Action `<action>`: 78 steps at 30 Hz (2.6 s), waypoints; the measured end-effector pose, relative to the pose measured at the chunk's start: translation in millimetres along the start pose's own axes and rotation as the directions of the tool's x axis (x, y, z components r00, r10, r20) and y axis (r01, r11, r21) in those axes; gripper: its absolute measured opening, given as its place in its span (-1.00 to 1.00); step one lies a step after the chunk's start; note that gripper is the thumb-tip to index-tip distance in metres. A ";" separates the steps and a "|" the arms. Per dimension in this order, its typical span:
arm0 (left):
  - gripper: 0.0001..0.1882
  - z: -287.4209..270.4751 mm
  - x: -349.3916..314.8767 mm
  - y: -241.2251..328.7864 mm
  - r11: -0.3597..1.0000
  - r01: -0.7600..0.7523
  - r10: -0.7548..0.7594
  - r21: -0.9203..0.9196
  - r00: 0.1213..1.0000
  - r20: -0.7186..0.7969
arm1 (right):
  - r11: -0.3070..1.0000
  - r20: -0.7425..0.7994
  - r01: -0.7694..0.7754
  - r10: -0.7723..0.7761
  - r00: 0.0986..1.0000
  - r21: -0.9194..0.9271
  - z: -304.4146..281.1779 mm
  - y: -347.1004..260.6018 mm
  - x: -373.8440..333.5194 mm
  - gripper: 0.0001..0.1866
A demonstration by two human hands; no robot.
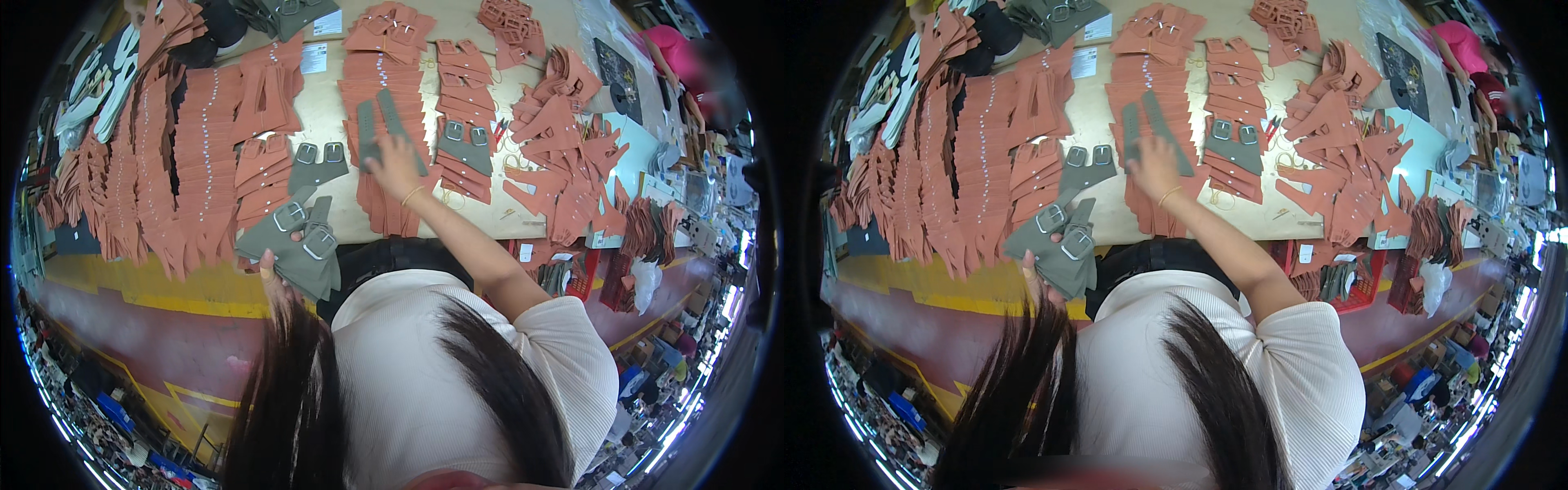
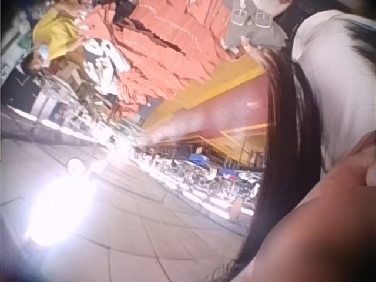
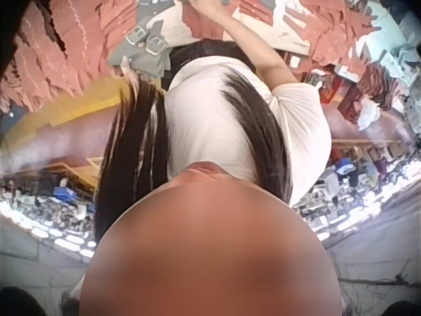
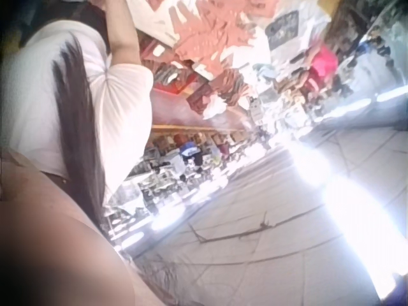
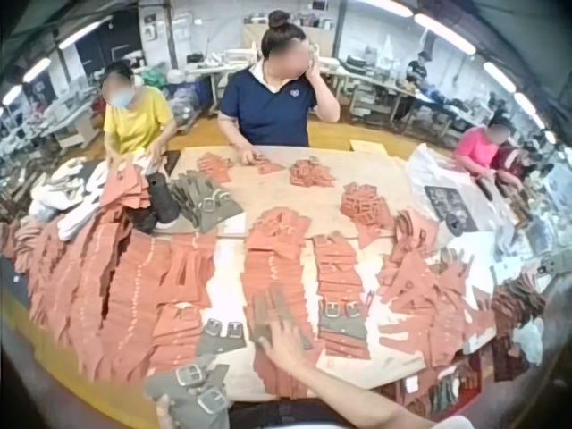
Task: The person assembles belt buckles onto green leather belt straps by hand, then stacks the finished belts. She writes on a small white card with a pencil and attaches it to the stack.
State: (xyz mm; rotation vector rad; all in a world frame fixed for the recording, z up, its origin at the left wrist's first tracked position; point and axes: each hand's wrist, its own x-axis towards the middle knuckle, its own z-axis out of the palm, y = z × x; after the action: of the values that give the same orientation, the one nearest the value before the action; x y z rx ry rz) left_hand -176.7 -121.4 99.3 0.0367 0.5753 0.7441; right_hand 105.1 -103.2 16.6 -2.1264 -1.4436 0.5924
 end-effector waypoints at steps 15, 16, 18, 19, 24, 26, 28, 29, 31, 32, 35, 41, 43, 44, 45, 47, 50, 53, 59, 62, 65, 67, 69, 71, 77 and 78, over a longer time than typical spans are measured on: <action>-0.39 8.4 16.9 -17.1 0.995 -0.049 0.044 -0.084 0.997 -0.060 | 0.961 0.262 -0.127 0.060 0.963 0.246 -55.9 12.5 26.8 -0.58; -0.40 8.2 20.3 -15.2 0.997 -0.058 0.056 -0.052 0.997 -0.050 | 0.892 0.259 -0.125 0.009 0.966 0.435 -67.4 1.3 25.0 -0.61; -0.43 7.6 26.9 -8.6 0.996 0.043 -0.037 -0.084 0.997 0.072 | 0.623 0.357 -0.276 -0.006 0.934 0.732 -92.0 -21.4 14.7 -0.58; -0.43 7.4 28.7 -6.4 1.000 -0.002 0.002 -0.026 1.000 0.016 | 0.417 0.366 -0.296 -0.097 0.926 0.859 -99.1 -34.6 5.5 -0.56; -0.44 2.0 33.8 -14.1 0.998 -0.037 0.039 0.060 0.999 -0.028 | 0.411 0.617 -0.532 -0.100 0.781 0.740 -86.3 -82.1 -36.6 -0.54; -0.42 -3.8 33.1 -18.8 0.998 -0.032 0.032 0.054 0.999 -0.014 | 0.429 0.681 -0.589 -0.089 0.727 0.685 -72.9 -86.5 -48.0 -0.53; -0.38 -9.4 30.1 -23.1 0.998 -0.050 0.050 0.040 0.999 0.009 | 0.456 0.713 -0.615 -0.063 0.699 0.643 -62.1 -85.3 -56.0 -0.52; -0.36 -11.1 27.6 -24.3 0.997 -0.063 0.063 0.037 0.998 -0.007 | 0.474 0.694 -0.583 -0.087 0.715 0.660 -59.2 -82.9 -58.5 -0.53; -0.33 -10.6 25.3 -25.7 0.996 -0.078 0.079 0.037 0.996 -0.029 | 0.545 0.672 -0.534 -0.074 0.737 0.646 -56.6 -77.9 -61.4 -0.54; -0.33 -8.3 25.2 -24.9 0.995 -0.078 0.079 0.056 0.997 -0.024 | 0.523 0.682 -0.546 -0.098 0.725 0.655 -56.0 -76.8 -62.7 -0.54; -0.33 4.3 22.0 -21.4 0.992 -0.073 0.073 0.102 0.997 -0.001 | 0.497 0.714 -0.580 -0.125 0.688 0.646 -56.0 -77.3 -65.4 -0.56; -0.36 17.4 22.5 -17.9 0.993 -0.002 -0.005 0.119 0.998 0.063 | 0.619 0.781 -0.561 -0.143 0.608 0.549 -53.5 -62.8 -66.2 -0.58; -0.36 14.0 25.0 -15.0 0.998 -0.027 0.021 0.060 0.996 0.092 | 0.728 0.824 -0.497 -0.164 0.542 0.472 -52.8 -39.5 -61.3 -0.57; -0.37 11.7 26.4 -13.4 0.998 0.044 -0.034 -0.051 0.982 0.187 | 0.721 0.780 -0.526 -0.031 0.625 0.450 -52.7 -22.2 -58.8 -0.54; -0.37 9.5 26.6 -10.0 0.998 0.032 -0.023 -0.047 0.982 0.190 | 0.673 0.700 -0.521 0.007 0.714 0.525 -53.6 0.3 -53.1 -0.50; -0.37 5.0 24.6 -5.2 0.999 0.008 0.001 -0.046 0.979 0.203 | 0.960 0.255 -0.279 0.273 0.928 -0.013 -59.5 56.8 -28.6 -0.55; -0.38 -0.6 18.4 -1.4 0.994 0.042 -0.028 -0.098 0.989 0.144 | 0.899 -0.189 -0.394 0.360 0.914 -0.191 -70.1 135.5 -14.3 -0.49; -0.38 -7.6 11.2 -4.9 0.991 0.054 -0.051 -0.122 0.998 0.033 | 0.768 -0.263 -0.577 0.517 0.815 -0.277 -68.7 177.2 -7.6 -0.30; -0.33 -22.2 4.8 -12.1 0.993 -0.026 0.019 -0.111 0.998 -0.065 | 0.750 -0.315 -0.533 0.435 0.843 -0.392 -76.6 172.2 4.7 -0.33; -0.38 -30.0 -2.9 -13.2 0.989 -0.068 0.053 -0.129 0.992 -0.117 | 0.892 -0.132 -0.333 0.306 0.943 -0.305 -98.1 140.3 11.8 -0.58; -0.41 -38.9 -6.8 -12.8 0.985 -0.042 0.028 -0.167 0.996 -0.090 | 0.985 0.033 -0.156 0.159 0.987 -0.071 -111.3 82.5 24.7 -0.64; -0.40 -43.8 -9.6 -12.8 0.984 -0.050 0.032 -0.173 0.994 -0.107 | 0.973 0.180 -0.156 0.125 0.976 0.169 -104.8 38.1 32.5 -0.60; -0.35 -46.8 -11.0 -14.2 0.981 -0.090 0.061 -0.171 0.984 -0.166 | 0.957 0.242 -0.101 0.033 0.970 0.273 -76.2 -3.6 39.2 -0.55; -0.36 -47.8 -14.8 -16.2 0.979 -0.122 0.083 -0.166 0.971 -0.223 | 0.925 0.304 -0.060 -0.062 0.951 0.374 -33.2 -36.3 49.2 -0.49; -0.40 -49.3 -32.8 -18.4 0.968 -0.161 0.115 -0.193 0.967 -0.228 | 0.990 0.409 0.130 -0.144 0.901 0.062 70.8 -46.0 68.5 -0.54; -0.40 -50.5 -35.4 -18.9 0.965 -0.175 0.122 -0.194 0.958 -0.258 | 0.985 0.404 0.147 -0.101 0.909 -0.085 81.5 -41.5 69.7 -0.58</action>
State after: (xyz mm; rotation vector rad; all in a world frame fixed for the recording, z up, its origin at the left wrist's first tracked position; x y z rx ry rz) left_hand -211.3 -166.9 69.2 -0.2175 0.7290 0.9635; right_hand 50.0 -12.0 -26.5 -2.0568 -1.8560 0.9581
